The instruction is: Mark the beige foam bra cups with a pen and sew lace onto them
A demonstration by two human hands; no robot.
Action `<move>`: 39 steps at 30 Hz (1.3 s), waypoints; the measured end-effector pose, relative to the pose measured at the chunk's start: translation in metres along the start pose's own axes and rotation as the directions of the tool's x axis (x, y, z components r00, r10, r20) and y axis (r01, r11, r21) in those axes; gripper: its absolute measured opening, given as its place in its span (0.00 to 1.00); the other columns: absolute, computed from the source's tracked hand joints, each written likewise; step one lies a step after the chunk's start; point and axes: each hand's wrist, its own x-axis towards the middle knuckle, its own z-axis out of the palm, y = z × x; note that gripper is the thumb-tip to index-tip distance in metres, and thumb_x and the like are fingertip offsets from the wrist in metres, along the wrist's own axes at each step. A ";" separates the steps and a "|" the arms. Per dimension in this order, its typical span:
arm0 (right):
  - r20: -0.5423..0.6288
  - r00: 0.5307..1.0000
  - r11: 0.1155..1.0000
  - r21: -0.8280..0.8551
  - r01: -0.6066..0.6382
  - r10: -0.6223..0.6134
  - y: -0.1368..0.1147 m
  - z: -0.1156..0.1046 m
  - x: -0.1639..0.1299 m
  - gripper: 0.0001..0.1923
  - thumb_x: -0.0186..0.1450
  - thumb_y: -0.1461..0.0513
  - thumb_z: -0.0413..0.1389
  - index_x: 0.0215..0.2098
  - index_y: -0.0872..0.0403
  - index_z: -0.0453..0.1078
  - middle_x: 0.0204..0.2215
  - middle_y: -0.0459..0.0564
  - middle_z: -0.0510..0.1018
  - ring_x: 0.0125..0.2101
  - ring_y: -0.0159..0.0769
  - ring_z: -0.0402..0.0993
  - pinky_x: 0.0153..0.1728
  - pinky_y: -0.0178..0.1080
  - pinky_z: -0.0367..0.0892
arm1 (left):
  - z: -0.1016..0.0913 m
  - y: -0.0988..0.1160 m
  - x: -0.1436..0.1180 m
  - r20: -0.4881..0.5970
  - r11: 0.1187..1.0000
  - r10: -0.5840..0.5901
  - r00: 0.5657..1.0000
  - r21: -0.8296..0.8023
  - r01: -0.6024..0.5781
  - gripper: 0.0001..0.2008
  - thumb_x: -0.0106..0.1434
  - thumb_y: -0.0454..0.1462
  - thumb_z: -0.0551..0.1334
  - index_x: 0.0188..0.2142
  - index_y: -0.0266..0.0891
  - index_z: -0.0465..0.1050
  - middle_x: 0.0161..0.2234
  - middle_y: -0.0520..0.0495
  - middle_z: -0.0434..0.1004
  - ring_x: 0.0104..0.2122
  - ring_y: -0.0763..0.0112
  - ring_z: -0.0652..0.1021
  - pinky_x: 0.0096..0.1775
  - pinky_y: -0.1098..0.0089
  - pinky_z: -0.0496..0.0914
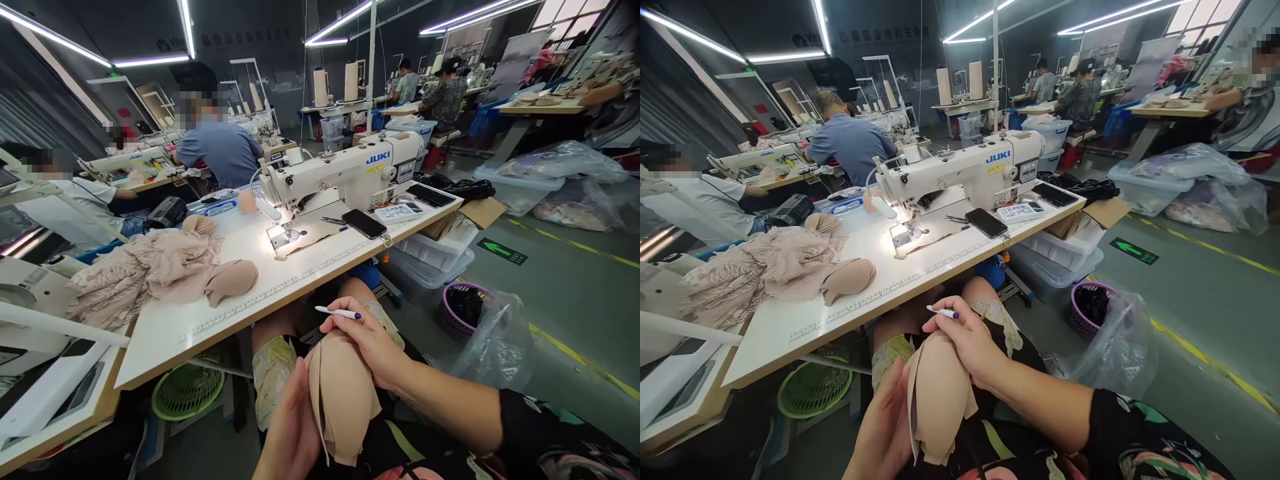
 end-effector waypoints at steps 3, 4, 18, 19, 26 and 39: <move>0.004 0.999 0.999 0.040 -0.032 0.032 0.001 -0.002 0.001 0.24 0.61 0.47 0.70 0.47 0.47 0.69 0.36 0.45 0.82 0.36 0.38 0.76 0.40 0.40 0.66 | -0.005 0.003 0.000 0.034 0.997 -0.033 0.999 -0.070 0.035 0.16 0.73 0.43 0.62 0.54 0.43 0.82 0.59 0.44 0.81 0.68 0.48 0.69 0.72 0.51 0.53; 0.008 0.999 0.998 0.035 -0.046 0.046 0.003 -0.003 0.000 0.25 0.60 0.47 0.71 0.47 0.47 0.69 0.37 0.45 0.82 0.36 0.38 0.75 0.40 0.40 0.66 | -0.007 0.002 0.000 0.026 0.996 -0.022 0.999 -0.085 0.024 0.15 0.72 0.40 0.62 0.54 0.44 0.82 0.58 0.46 0.81 0.67 0.50 0.70 0.72 0.52 0.54; 0.178 0.975 0.960 -0.266 -0.084 0.135 0.004 -0.012 -0.013 0.26 0.55 0.56 0.73 0.47 0.47 0.68 0.45 0.46 0.78 0.45 0.39 0.73 0.45 0.42 0.66 | -0.033 -0.006 -0.023 -0.094 0.987 -0.013 0.996 -0.159 -0.003 0.10 0.70 0.37 0.64 0.48 0.41 0.82 0.50 0.45 0.85 0.58 0.55 0.79 0.68 0.55 0.62; 0.188 0.972 0.960 -0.265 -0.089 0.142 0.004 -0.011 -0.013 0.27 0.54 0.57 0.73 0.47 0.48 0.68 0.44 0.46 0.78 0.45 0.39 0.73 0.45 0.42 0.66 | -0.034 -0.006 -0.025 -0.088 0.987 -0.006 0.996 -0.160 -0.008 0.08 0.69 0.36 0.65 0.46 0.42 0.82 0.49 0.47 0.85 0.56 0.58 0.80 0.67 0.57 0.64; 0.175 0.971 0.952 -0.284 -0.110 0.165 0.006 -0.004 -0.007 0.25 0.55 0.55 0.73 0.46 0.48 0.69 0.43 0.45 0.79 0.41 0.37 0.74 0.42 0.41 0.68 | -0.027 0.009 -0.031 -0.087 0.994 0.034 0.996 -0.103 -0.043 0.06 0.64 0.34 0.72 0.39 0.44 0.77 0.39 0.51 0.83 0.42 0.67 0.83 0.47 0.69 0.77; 0.258 0.941 0.927 -0.354 -0.120 0.221 0.022 -0.018 -0.009 0.36 0.54 0.47 0.75 0.51 0.49 0.65 0.51 0.51 0.76 0.49 0.41 0.74 0.53 0.48 0.67 | -0.030 -0.003 -0.021 -0.199 0.982 0.068 0.978 -0.159 -0.101 0.10 0.59 0.35 0.77 0.34 0.40 0.77 0.35 0.52 0.82 0.38 0.68 0.81 0.57 0.64 0.73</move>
